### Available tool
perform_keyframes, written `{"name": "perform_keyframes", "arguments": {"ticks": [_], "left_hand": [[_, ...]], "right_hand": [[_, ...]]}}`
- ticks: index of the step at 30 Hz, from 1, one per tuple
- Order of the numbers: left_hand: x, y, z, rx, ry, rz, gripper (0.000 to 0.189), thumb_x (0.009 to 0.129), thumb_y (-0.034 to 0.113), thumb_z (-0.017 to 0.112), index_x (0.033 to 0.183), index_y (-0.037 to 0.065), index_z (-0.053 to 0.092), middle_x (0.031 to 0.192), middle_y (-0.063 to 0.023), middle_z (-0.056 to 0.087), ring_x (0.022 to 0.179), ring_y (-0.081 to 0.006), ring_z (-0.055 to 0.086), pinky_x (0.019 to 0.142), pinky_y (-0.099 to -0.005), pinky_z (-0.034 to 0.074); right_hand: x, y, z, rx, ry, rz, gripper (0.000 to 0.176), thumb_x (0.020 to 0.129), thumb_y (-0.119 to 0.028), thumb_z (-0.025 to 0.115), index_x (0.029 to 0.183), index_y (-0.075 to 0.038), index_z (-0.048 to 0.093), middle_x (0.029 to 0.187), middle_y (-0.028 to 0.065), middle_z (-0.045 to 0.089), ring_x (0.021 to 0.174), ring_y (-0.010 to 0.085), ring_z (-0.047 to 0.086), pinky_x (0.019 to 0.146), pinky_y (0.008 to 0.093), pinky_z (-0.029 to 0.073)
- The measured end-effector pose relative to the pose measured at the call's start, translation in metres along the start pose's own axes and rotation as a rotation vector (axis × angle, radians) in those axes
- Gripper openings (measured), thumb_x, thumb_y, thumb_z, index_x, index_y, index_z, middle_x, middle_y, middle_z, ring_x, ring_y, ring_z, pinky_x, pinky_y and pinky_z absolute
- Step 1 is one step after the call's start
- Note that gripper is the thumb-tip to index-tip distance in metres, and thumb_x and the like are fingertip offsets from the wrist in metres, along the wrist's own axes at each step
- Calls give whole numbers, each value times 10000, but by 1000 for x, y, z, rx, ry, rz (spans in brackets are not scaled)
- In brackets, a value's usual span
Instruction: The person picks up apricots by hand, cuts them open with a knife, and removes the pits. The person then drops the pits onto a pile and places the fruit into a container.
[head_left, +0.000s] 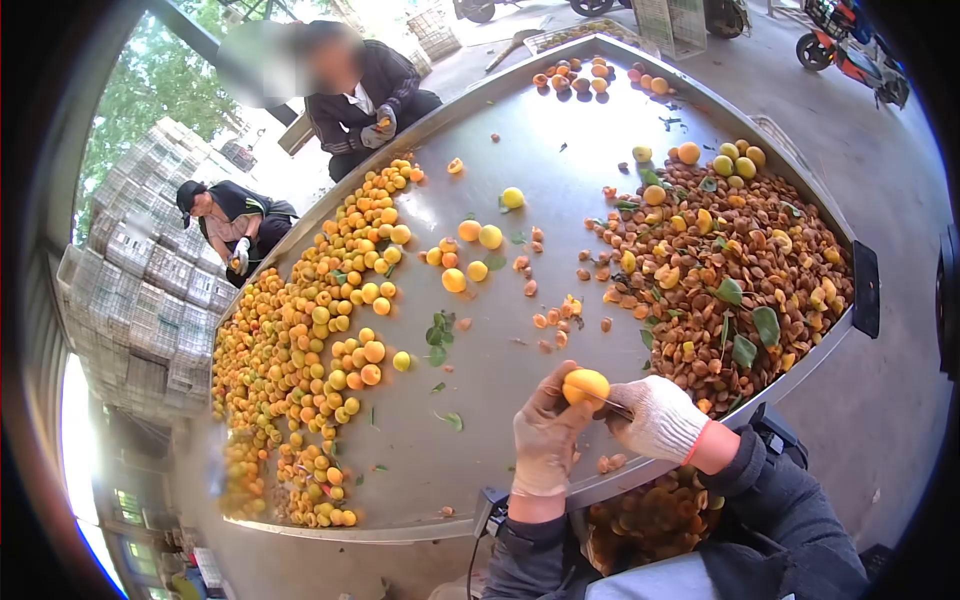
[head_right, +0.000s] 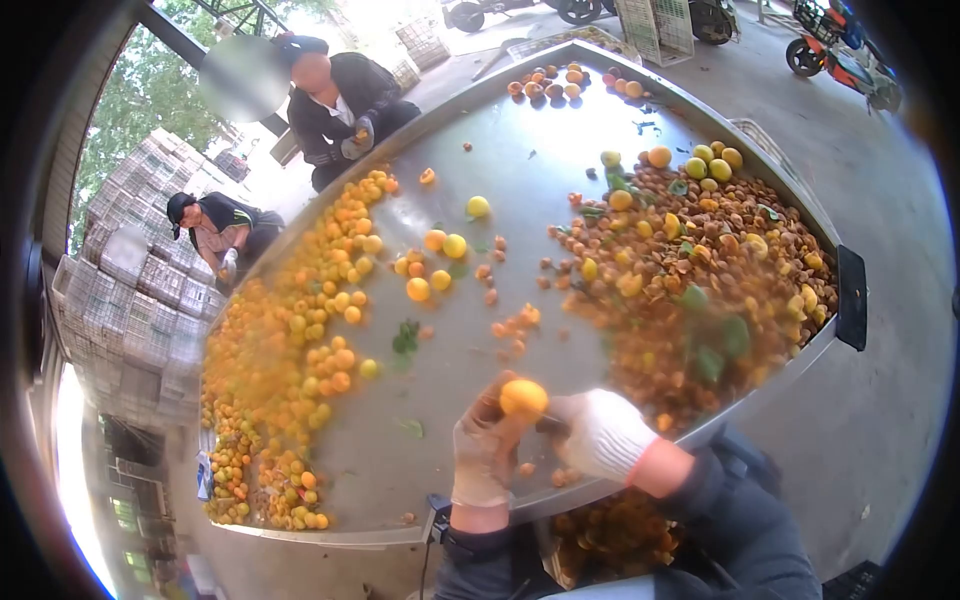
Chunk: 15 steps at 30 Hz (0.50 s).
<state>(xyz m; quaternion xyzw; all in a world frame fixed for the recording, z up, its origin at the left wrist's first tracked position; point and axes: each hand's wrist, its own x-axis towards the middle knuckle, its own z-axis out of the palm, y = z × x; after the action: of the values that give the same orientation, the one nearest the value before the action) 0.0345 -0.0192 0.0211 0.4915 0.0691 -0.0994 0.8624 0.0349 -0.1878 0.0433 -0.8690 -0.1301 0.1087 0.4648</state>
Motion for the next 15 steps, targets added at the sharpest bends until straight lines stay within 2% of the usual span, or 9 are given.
{"name": "perform_keyframes", "arguments": {"ticks": [1,4,6,7,8,9,11,13,15], "left_hand": [[-1,1,6,1,-2,3,523,784,-65,731,1274,-30,553,1143,-93,629,1008,-166,624,907,-286,522],[-2,-5,15,164,55,60,519,781,-51,741,1266,-38,557,1086,-71,635,981,-149,613,890,-269,511],[-1,-18,16,529,92,386,513,768,-29,758,1243,-45,563,1045,-55,628,931,-138,612,835,-248,512],[-2,-18,20,523,87,367,513,768,-29,758,1243,-45,563,1045,-55,628,931,-138,612,835,-248,512],[-1,-15,27,524,182,265,518,758,-19,771,1231,-50,563,1040,-56,622,909,-135,612,809,-240,511],[1,-13,34,522,264,163,523,748,-9,783,1220,-55,563,1034,-57,615,887,-132,612,783,-231,510],[0,-8,40,464,246,115,514,749,-54,766,1219,-59,558,1050,-69,614,884,-142,623,777,-244,531],[-2,-5,38,202,187,131,518,745,-110,740,1226,-58,555,1077,-87,618,904,-156,630,802,-266,551],[-1,-3,35,230,198,107,536,734,-156,718,1234,-51,554,1107,-95,617,927,-169,633,819,-285,564]], "right_hand": [[1,-2,-2,-52,-15,60,216,774,-93,618,978,-84,688,770,157,675,713,350,662,635,390,532],[5,7,3,-103,23,6,228,763,-103,626,983,-98,686,745,173,657,698,378,644,613,420,517],[10,7,7,-130,42,9,190,762,-108,612,934,-88,690,730,176,653,685,381,636,608,425,511],[11,10,9,-165,59,15,162,760,-113,598,885,-77,694,715,178,648,672,385,629,603,430,505],[15,18,14,-143,49,-49,138,759,-111,601,843,-52,695,727,192,649,659,393,619,597,421,500],[13,22,11,-155,54,-15,138,759,-111,601,843,-52,695,727,192,649,659,393,619,597,421,500],[15,16,2,141,-113,72,136,792,-107,603,839,-20,696,740,191,663,635,341,628,612,387,494],[16,9,-3,232,-170,105,144,813,-109,602,857,-10,696,745,184,668,635,301,625,624,370,490],[16,8,-4,339,-239,118,152,833,-111,601,874,1,697,750,177,674,636,261,622,637,353,485]]}}
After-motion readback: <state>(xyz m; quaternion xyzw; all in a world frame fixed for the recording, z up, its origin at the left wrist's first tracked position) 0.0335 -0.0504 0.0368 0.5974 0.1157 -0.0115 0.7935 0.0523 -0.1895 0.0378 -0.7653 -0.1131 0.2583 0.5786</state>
